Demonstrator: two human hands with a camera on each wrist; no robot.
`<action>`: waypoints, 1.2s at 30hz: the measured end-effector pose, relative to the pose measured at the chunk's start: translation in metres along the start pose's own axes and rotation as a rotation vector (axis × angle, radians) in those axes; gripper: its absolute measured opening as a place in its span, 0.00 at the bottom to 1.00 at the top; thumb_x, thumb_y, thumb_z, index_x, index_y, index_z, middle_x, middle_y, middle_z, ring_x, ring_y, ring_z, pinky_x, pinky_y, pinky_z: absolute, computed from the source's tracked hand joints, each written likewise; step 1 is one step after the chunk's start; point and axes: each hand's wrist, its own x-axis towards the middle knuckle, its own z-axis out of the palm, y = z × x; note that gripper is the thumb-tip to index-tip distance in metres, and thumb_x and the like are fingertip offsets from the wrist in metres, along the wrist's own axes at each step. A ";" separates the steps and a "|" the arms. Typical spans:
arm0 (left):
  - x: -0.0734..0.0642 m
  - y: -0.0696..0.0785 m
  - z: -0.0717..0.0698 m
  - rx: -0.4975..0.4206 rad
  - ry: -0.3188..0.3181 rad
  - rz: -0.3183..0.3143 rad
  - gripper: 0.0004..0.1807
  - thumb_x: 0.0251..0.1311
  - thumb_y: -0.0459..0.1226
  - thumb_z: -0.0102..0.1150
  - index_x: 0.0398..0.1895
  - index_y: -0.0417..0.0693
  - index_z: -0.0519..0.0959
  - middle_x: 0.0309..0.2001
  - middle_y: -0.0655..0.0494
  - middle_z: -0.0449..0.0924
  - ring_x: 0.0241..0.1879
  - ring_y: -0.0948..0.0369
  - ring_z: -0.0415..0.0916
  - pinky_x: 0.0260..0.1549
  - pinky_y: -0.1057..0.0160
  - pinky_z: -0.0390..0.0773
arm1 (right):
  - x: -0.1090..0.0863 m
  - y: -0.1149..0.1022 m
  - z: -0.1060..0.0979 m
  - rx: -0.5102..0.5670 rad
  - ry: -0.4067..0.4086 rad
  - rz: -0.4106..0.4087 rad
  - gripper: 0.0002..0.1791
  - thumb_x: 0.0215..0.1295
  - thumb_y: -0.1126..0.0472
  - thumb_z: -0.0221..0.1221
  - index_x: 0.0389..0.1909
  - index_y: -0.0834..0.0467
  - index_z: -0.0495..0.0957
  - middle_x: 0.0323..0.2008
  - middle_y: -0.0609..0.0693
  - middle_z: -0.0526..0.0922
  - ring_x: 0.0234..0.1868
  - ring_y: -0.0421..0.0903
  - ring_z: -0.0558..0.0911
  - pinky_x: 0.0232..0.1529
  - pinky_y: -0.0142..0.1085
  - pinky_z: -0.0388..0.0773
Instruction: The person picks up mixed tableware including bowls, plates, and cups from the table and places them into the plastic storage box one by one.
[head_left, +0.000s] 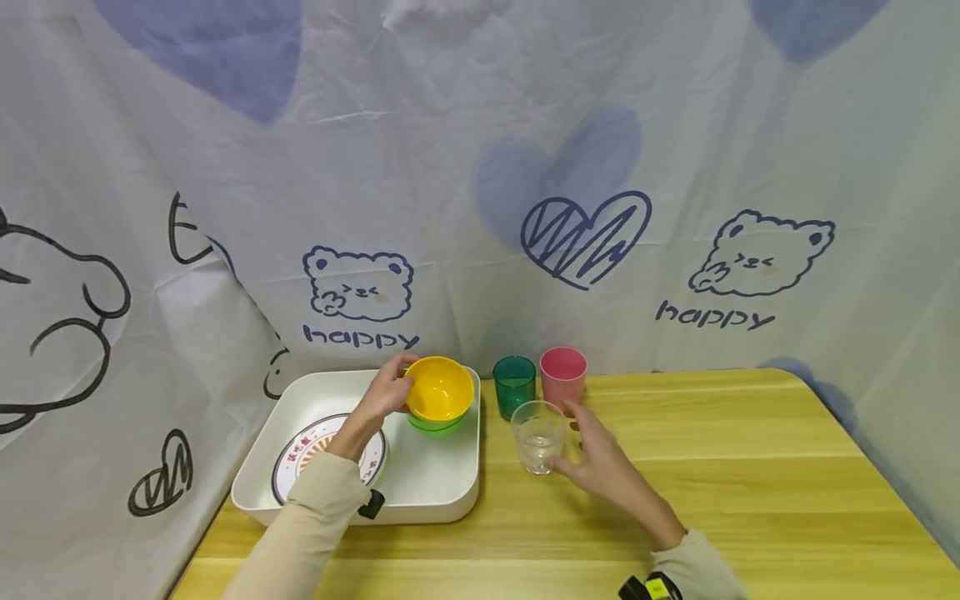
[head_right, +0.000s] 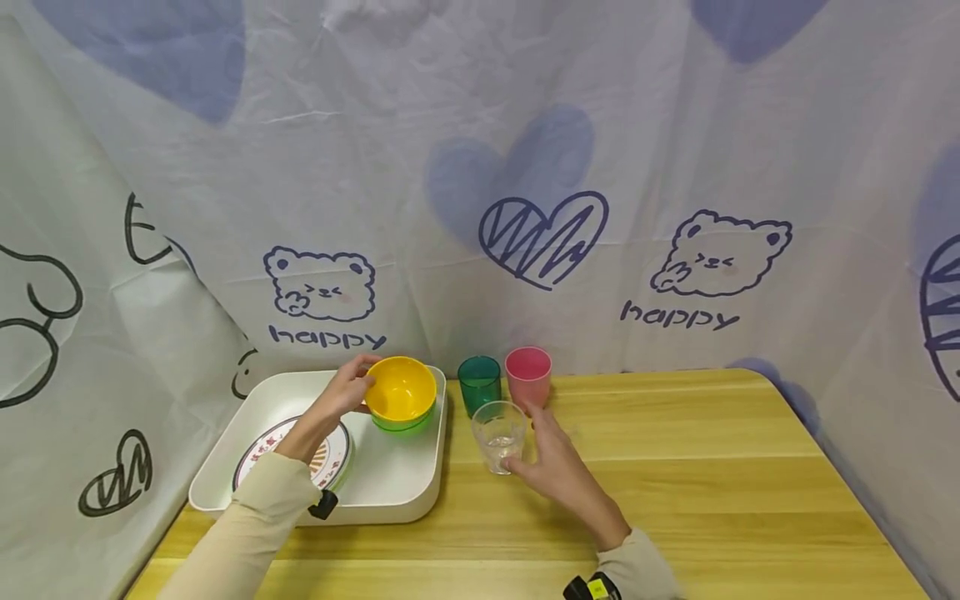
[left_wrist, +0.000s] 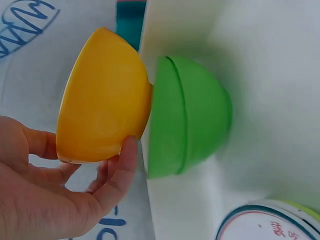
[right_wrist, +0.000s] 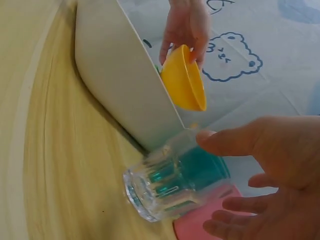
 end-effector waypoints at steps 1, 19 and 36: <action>0.002 -0.002 -0.001 0.002 0.002 -0.012 0.23 0.71 0.29 0.39 0.68 0.34 0.65 0.58 0.27 0.71 0.45 0.43 0.79 0.36 0.54 0.88 | 0.001 0.000 0.002 0.005 0.003 0.002 0.48 0.55 0.67 0.75 0.73 0.71 0.59 0.67 0.69 0.70 0.63 0.67 0.73 0.59 0.60 0.78; 0.015 -0.028 -0.001 -0.147 -0.025 -0.180 0.28 0.62 0.22 0.40 0.68 0.30 0.58 0.57 0.30 0.65 0.43 0.48 0.73 0.33 0.57 0.89 | 0.005 0.002 0.030 0.066 0.103 0.127 0.50 0.52 0.64 0.78 0.72 0.69 0.60 0.66 0.70 0.71 0.64 0.66 0.74 0.63 0.60 0.75; 0.000 -0.015 -0.005 -0.022 -0.063 -0.103 0.30 0.71 0.27 0.44 0.75 0.36 0.53 0.59 0.26 0.61 0.57 0.36 0.68 0.39 0.46 0.88 | 0.006 0.007 0.024 0.094 0.161 0.192 0.45 0.53 0.63 0.78 0.68 0.69 0.64 0.61 0.67 0.75 0.54 0.63 0.79 0.53 0.54 0.84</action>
